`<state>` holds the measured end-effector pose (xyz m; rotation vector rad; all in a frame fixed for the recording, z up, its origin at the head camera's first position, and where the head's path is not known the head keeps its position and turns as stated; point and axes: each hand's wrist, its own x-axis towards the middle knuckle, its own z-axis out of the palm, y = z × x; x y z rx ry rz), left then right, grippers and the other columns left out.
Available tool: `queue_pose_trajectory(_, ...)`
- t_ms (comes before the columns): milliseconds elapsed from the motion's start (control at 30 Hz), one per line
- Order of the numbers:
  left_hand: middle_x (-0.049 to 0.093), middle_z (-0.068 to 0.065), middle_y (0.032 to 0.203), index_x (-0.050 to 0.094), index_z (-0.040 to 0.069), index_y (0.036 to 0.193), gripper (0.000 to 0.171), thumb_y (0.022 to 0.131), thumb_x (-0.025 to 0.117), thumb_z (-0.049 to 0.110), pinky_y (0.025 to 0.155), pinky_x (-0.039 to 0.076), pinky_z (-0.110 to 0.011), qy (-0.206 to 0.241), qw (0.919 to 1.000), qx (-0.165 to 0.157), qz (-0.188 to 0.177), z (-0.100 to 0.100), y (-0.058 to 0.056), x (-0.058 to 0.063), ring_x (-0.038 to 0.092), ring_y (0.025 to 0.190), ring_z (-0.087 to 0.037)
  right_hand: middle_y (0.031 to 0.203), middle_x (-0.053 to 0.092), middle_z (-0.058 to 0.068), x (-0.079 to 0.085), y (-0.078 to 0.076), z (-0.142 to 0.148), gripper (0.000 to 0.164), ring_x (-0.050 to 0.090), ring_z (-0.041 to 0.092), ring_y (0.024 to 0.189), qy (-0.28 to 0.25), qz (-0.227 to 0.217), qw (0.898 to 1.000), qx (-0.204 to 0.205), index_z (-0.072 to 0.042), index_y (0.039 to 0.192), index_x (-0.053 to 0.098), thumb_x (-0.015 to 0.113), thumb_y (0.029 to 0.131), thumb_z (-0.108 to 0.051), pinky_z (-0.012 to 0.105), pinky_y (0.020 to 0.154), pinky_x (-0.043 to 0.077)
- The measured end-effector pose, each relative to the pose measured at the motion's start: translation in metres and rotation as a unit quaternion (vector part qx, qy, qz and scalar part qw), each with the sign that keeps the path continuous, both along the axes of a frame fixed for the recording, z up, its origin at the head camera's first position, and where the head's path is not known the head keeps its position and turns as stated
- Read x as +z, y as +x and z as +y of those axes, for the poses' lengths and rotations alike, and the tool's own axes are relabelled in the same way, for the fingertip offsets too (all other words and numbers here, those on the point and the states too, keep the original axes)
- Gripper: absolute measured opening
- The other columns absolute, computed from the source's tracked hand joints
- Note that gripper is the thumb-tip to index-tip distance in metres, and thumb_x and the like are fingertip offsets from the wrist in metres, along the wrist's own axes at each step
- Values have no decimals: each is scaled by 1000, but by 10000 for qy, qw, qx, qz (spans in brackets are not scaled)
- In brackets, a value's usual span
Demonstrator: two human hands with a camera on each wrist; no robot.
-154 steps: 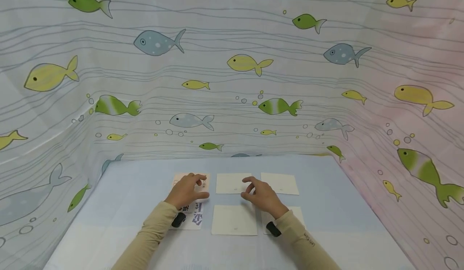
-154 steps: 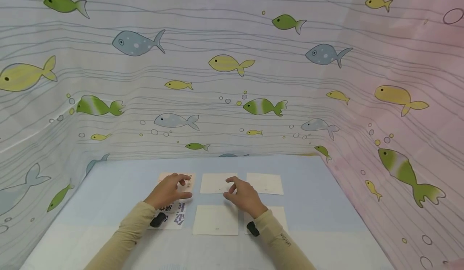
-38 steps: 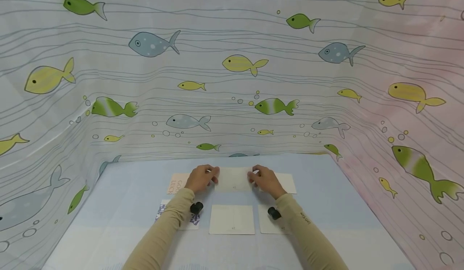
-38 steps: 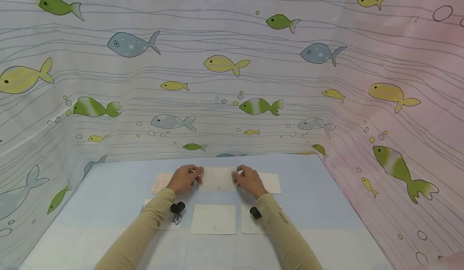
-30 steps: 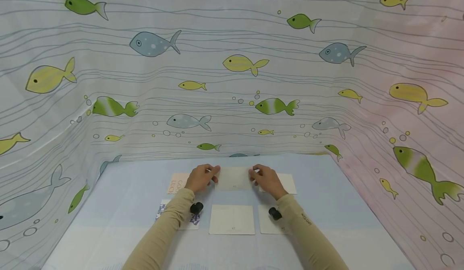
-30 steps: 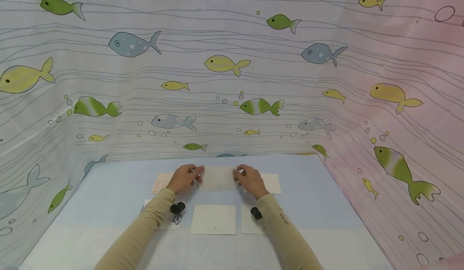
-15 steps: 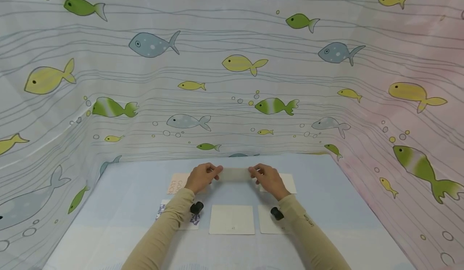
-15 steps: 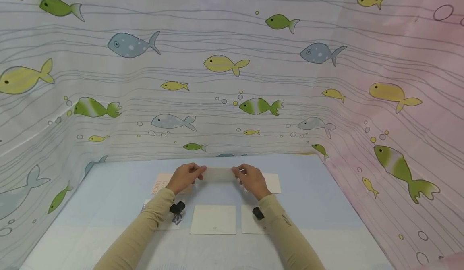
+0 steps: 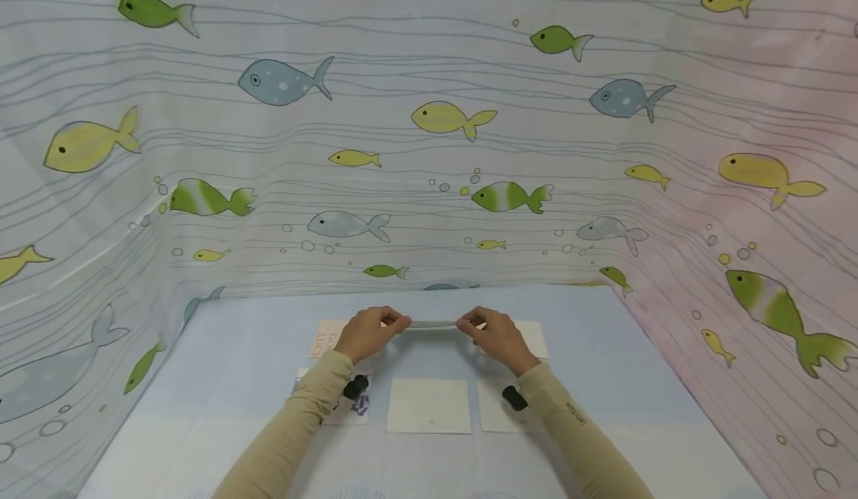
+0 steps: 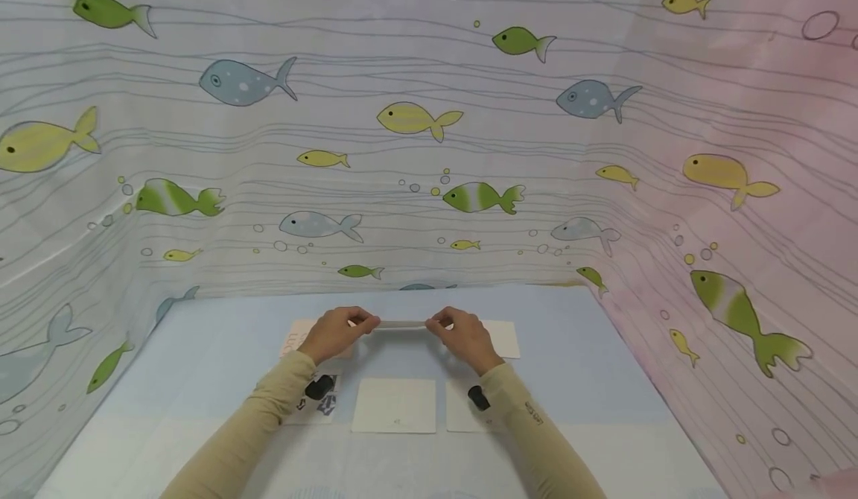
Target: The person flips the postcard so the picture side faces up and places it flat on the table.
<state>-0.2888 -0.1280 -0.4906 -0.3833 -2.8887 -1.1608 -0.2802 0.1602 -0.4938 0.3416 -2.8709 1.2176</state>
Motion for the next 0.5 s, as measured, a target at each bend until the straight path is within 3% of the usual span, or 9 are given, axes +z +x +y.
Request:
queue_pose_trajectory(333,68,11,88,78,22,103,22,95,71,42,61,47,-32,-472,9984,-174,260,0,11,-3,58,72,-9,110,71,-3,4,15,-2,30,66,13,90,416,-58,9991,117,-21,113,72,67,97,-46,38,74,53)
queue_pose_trajectory(500,66,13,83,79,22,103,24,95,70,43,59,45,-31,-680,9967,-296,335,0,15,-6,56,69,-8,109,71,-4,1,19,-1,28,66,13,90,500,-109,9985,199,-21,111,73,67,97,-45,38,73,53)
